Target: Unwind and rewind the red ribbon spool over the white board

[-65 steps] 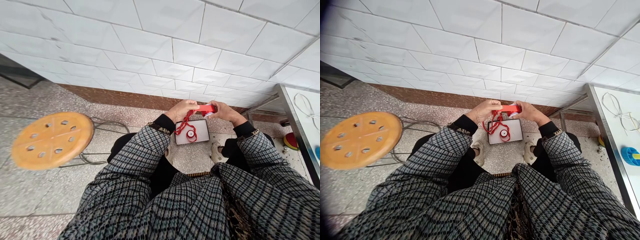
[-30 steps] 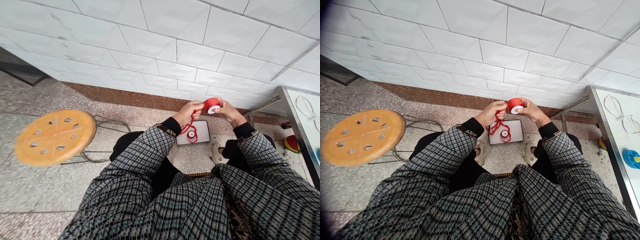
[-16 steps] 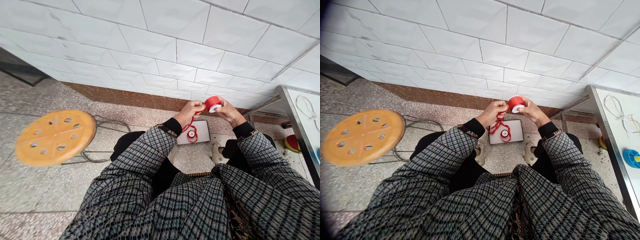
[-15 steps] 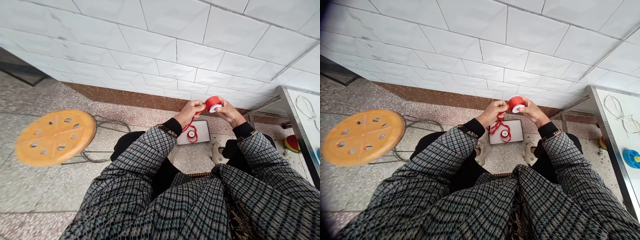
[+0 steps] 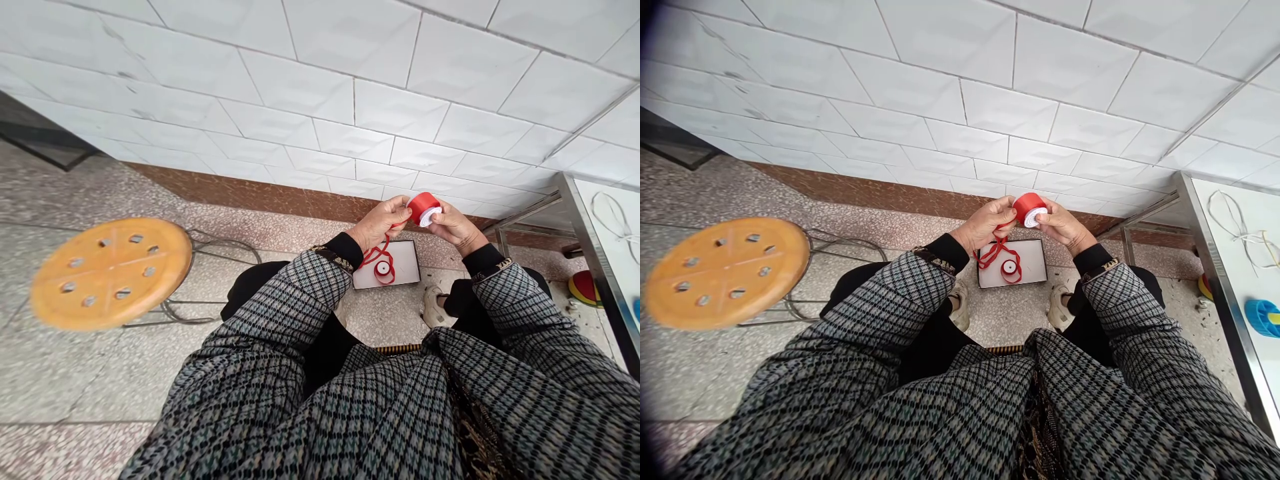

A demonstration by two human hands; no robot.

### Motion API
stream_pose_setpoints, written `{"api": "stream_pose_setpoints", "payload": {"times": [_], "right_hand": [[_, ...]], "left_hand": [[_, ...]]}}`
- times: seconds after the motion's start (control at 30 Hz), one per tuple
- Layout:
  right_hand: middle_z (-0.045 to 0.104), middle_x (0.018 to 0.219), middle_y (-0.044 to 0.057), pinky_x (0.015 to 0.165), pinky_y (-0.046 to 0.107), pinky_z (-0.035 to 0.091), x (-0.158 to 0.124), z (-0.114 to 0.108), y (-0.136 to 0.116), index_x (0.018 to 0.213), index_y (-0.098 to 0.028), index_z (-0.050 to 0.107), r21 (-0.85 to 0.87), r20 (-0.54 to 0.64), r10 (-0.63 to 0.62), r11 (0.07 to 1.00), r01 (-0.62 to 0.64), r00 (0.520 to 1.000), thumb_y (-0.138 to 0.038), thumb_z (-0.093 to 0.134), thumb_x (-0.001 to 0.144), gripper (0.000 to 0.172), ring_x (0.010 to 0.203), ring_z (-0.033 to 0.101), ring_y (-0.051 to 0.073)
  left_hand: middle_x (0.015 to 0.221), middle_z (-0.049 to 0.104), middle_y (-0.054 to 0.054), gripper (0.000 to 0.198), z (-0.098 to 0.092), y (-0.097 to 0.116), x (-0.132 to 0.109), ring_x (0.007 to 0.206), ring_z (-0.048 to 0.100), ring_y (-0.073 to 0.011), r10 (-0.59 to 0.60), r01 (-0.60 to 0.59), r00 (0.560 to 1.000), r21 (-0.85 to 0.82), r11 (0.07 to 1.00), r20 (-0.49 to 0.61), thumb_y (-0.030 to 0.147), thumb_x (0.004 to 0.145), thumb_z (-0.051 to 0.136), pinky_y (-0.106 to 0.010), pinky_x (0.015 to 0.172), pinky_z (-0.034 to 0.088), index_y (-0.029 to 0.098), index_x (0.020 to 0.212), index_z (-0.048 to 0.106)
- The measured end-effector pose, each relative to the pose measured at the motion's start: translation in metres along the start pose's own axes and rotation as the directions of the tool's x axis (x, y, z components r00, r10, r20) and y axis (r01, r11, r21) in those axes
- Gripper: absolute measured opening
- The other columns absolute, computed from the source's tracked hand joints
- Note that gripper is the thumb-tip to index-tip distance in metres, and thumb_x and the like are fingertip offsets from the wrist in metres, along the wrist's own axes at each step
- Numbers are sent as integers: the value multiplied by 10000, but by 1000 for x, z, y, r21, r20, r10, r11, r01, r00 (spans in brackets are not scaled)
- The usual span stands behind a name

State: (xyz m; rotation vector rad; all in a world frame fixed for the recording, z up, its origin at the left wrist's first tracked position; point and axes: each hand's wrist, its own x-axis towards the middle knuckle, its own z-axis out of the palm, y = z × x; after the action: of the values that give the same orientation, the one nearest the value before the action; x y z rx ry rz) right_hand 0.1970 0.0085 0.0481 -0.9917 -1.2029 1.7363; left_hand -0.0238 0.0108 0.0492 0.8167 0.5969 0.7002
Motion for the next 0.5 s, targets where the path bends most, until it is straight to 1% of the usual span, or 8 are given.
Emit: {"api": "stream_pose_setpoints", "payload": {"times": [0.1,0.17,0.23,0.3,0.37,0.4,0.47,0.5], "right_hand": [[737,990,23,852,337,555,-2,-10,-12,1116,-216,710,-217,106,69,975,-44,992,-455,1045,595,664,877,660,189],[744,1074,40,924,388,561,-3,-14,-16,1178,-217,706,-402,128,88,915,-29,988,-386,1011,641,640,969,683,224],[740,1132,67,978,452,560,-4,-14,-16,1208,-218,706,-600,118,55,799,27,991,-333,966,683,596,1043,683,269],[736,1165,95,1020,507,547,-4,-14,-14,1198,-216,715,-766,122,-22,633,108,992,-280,934,707,541,1099,667,311],[734,1183,109,1041,529,535,-3,-15,-13,1191,-223,720,-856,140,-92,489,167,986,-239,917,721,510,1125,654,334],[735,1179,110,1034,527,535,-2,-17,-12,1192,-227,720,-876,145,-112,448,180,983,-229,913,722,508,1118,653,337],[737,1158,107,1008,511,540,-1,-22,-14,1197,-226,718,-890,135,-127,420,177,983,-233,909,726,508,1084,659,331],[739,1144,105,998,503,539,-1,-24,-15,1196,-222,720,-892,123,-128,420,167,984,-242,907,727,506,1068,660,326]], "left_hand": [[571,357,114,253,-8,4,-1,443,210,-37,-77,74,997,94,993,21,318,909,838,-198,481,100,197,961,621],[596,410,95,191,-10,5,-1,447,223,-34,-114,111,993,177,978,8,266,929,802,-202,481,105,191,957,628],[626,466,76,148,-9,3,-2,452,236,-32,-139,143,990,252,957,-34,220,936,771,-209,482,104,186,945,627],[653,508,62,121,-4,0,-2,460,251,-34,-138,158,987,303,940,-86,194,936,751,-214,487,116,185,951,631],[687,551,51,122,0,-3,-1,473,279,-39,-91,136,985,332,934,-147,187,929,749,-214,494,148,190,990,643],[708,572,47,148,1,-3,-1,481,301,-42,-58,120,981,343,932,-185,186,918,759,-214,498,169,196,1013,646],[716,575,50,179,1,-4,0,493,334,-48,-17,111,968,364,925,-252,194,897,782,-217,508,200,201,1012,645],[698,555,55,168,0,-3,0,496,341,-49,-15,117,965,377,919,-263,201,891,789,-220,512,206,194,979,646]]}}
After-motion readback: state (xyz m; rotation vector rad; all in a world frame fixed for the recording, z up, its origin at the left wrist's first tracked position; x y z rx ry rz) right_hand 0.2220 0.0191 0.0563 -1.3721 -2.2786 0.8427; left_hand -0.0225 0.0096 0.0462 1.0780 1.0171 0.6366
